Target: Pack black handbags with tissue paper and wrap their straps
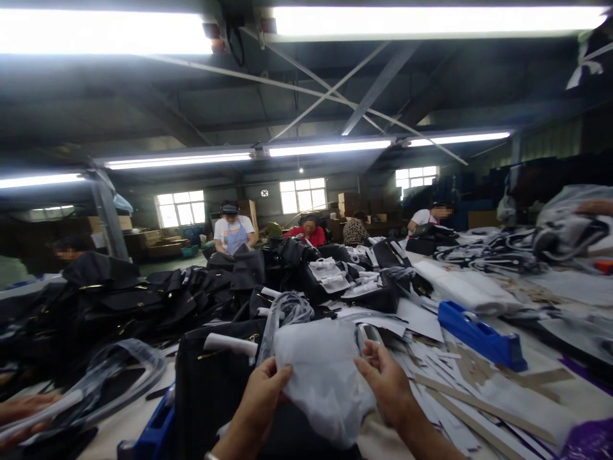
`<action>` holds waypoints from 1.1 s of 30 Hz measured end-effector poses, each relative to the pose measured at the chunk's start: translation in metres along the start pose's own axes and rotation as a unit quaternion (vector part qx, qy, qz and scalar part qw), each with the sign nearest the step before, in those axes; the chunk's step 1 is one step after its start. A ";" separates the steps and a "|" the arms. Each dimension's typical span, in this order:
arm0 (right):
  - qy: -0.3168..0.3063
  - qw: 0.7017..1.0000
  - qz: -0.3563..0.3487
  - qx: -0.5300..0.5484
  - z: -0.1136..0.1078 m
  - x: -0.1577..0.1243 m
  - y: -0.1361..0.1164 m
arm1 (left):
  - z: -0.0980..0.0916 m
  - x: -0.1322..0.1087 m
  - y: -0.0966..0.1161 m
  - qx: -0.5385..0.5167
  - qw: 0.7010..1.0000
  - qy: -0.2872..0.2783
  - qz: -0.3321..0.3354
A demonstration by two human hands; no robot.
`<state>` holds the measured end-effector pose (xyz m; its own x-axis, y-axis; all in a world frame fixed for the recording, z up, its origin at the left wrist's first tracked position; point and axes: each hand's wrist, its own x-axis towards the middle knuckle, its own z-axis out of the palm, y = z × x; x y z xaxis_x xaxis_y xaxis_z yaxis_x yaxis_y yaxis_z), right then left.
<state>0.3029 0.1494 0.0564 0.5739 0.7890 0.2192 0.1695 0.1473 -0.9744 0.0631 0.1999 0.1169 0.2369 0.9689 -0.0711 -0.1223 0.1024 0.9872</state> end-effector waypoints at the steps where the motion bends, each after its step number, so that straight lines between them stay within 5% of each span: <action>1: 0.004 1.000 0.010 -0.007 0.002 0.005 0.000 | -0.001 -0.001 -0.001 -0.015 1.000 -0.012 -0.003; 8: -0.073 0.997 0.011 0.034 0.015 0.022 -0.004 | -0.009 0.004 -0.015 -0.066 0.997 -0.042 -0.026; 16: -0.042 0.992 -0.111 -0.039 -0.022 0.004 0.012 | -0.018 0.010 -0.024 -0.084 0.994 -0.011 -0.066; 21: -0.046 0.996 0.009 -0.076 -0.040 0.009 0.038 | -0.009 0.004 -0.020 -0.088 0.993 -0.014 -0.073; 23: -0.022 0.996 0.030 -0.083 -0.042 0.012 0.041 | -0.005 0.001 -0.017 -0.085 0.994 -0.013 -0.069; 27: 0.092 0.986 -0.082 -0.115 -0.033 0.002 0.018 | 0.003 -0.005 -0.012 -0.068 0.996 -0.008 -0.056; 29: 0.043 0.982 -0.130 -0.131 -0.022 -0.010 -0.004 | 0.009 -0.007 -0.010 -0.055 0.997 -0.009 -0.049; 33: -0.175 0.971 -0.112 -0.123 0.011 -0.034 -0.044 | 0.023 -0.011 -0.008 -0.030 0.998 -0.029 -0.042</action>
<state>0.2669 0.1227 0.0910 0.2015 0.9139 0.3522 0.4687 0.2258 -0.8540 0.0832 0.1830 0.1133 0.3042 0.9418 -0.1431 -0.1561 0.1975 0.9678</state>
